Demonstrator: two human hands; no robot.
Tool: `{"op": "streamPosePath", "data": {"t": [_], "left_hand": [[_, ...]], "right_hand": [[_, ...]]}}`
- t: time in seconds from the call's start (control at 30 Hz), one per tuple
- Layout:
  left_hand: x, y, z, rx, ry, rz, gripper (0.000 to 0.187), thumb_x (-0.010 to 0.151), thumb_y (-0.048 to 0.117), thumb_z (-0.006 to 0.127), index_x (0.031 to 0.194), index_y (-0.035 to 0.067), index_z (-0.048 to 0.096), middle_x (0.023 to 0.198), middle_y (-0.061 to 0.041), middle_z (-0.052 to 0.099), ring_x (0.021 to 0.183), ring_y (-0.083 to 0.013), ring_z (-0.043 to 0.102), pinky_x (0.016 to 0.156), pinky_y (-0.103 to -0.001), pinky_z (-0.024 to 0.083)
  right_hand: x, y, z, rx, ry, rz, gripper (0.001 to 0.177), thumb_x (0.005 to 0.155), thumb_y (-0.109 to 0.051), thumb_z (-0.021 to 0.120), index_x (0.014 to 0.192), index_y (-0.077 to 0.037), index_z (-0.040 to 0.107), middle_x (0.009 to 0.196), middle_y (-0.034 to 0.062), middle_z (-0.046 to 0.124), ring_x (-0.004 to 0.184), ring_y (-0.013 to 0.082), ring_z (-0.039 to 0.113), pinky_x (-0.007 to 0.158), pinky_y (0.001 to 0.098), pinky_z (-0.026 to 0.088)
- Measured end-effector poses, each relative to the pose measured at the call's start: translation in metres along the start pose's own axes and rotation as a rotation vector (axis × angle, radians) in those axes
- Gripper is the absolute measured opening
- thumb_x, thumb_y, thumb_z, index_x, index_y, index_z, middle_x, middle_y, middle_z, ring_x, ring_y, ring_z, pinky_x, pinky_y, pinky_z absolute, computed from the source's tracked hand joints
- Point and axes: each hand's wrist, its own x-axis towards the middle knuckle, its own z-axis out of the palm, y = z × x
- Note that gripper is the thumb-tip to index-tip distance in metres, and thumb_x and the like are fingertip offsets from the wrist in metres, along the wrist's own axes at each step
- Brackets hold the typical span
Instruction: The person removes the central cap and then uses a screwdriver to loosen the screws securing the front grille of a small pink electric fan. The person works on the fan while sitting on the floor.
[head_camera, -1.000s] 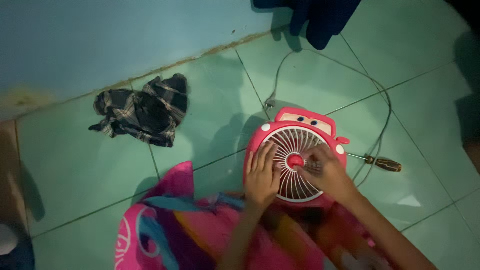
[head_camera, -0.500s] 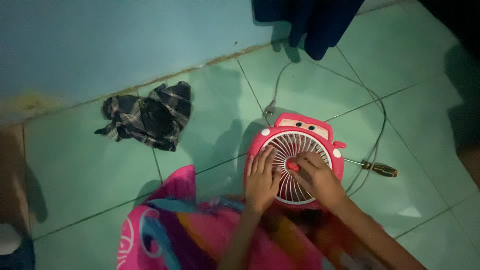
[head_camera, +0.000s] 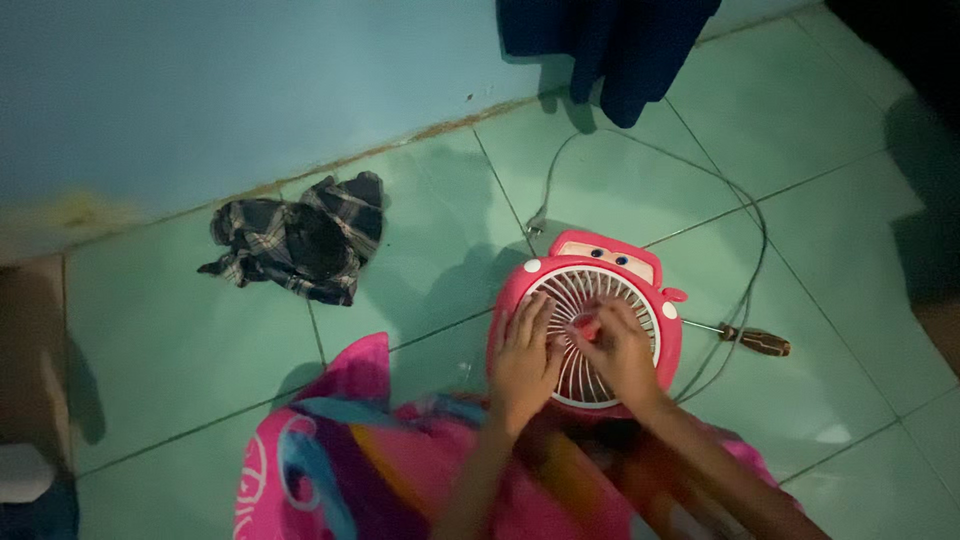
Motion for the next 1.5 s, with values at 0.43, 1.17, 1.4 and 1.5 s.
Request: {"op": "streamPosePath", "data": {"t": [0.43, 1.17, 1.4, 1.5], "left_hand": [[-0.006, 0.006, 0.010, 0.075, 0.111, 0.063, 0.058, 0.102, 0.027, 0.055, 0.155, 0.004, 0.044, 0.164, -0.022, 0.031, 0.151, -0.0436, 0.032, 0.122, -0.056, 0.029], [-0.002, 0.007, 0.012, 0.051, 0.010, 0.059, 0.060, 0.102, 0.027, 0.053, 0.156, 0.002, 0.042, 0.164, -0.025, 0.033, 0.150, -0.0439, 0.033, 0.118, -0.051, 0.034], [-0.001, 0.009, 0.013, 0.036, -0.039, 0.086, 0.052, 0.099, 0.024, 0.059, 0.144, 0.000, 0.052, 0.161, -0.021, 0.040, 0.149, -0.0425, 0.037, 0.120, -0.052, 0.034], [0.000, 0.014, 0.019, -0.012, 0.034, 0.051, 0.050, 0.100, 0.019, 0.058, 0.146, 0.000, 0.052, 0.160, -0.021, 0.044, 0.147, -0.0422, 0.043, 0.122, -0.052, 0.036]], "right_hand": [[-0.016, -0.002, -0.024, 0.107, -0.032, -0.173, 0.040, 0.084, -0.010, 0.079, 0.120, -0.001, 0.066, 0.121, 0.0134, 0.070, 0.112, 0.0249, 0.068, 0.094, 0.0354, 0.054], [-0.015, 0.006, -0.026, 0.054, -0.076, -0.158, 0.038, 0.076, -0.005, 0.080, 0.111, 0.002, 0.067, 0.120, 0.0157, 0.066, 0.112, 0.0296, 0.065, 0.095, 0.0369, 0.053], [-0.008, 0.010, -0.019, 0.075, -0.018, -0.054, 0.037, 0.078, -0.015, 0.087, 0.107, -0.002, 0.067, 0.106, 0.0098, 0.069, 0.097, 0.0240, 0.070, 0.086, 0.0316, 0.056], [-0.005, 0.009, -0.023, 0.086, -0.032, 0.003, 0.038, 0.078, -0.015, 0.086, 0.110, -0.002, 0.067, 0.107, 0.0107, 0.068, 0.098, 0.0248, 0.069, 0.085, 0.0323, 0.056]]}}
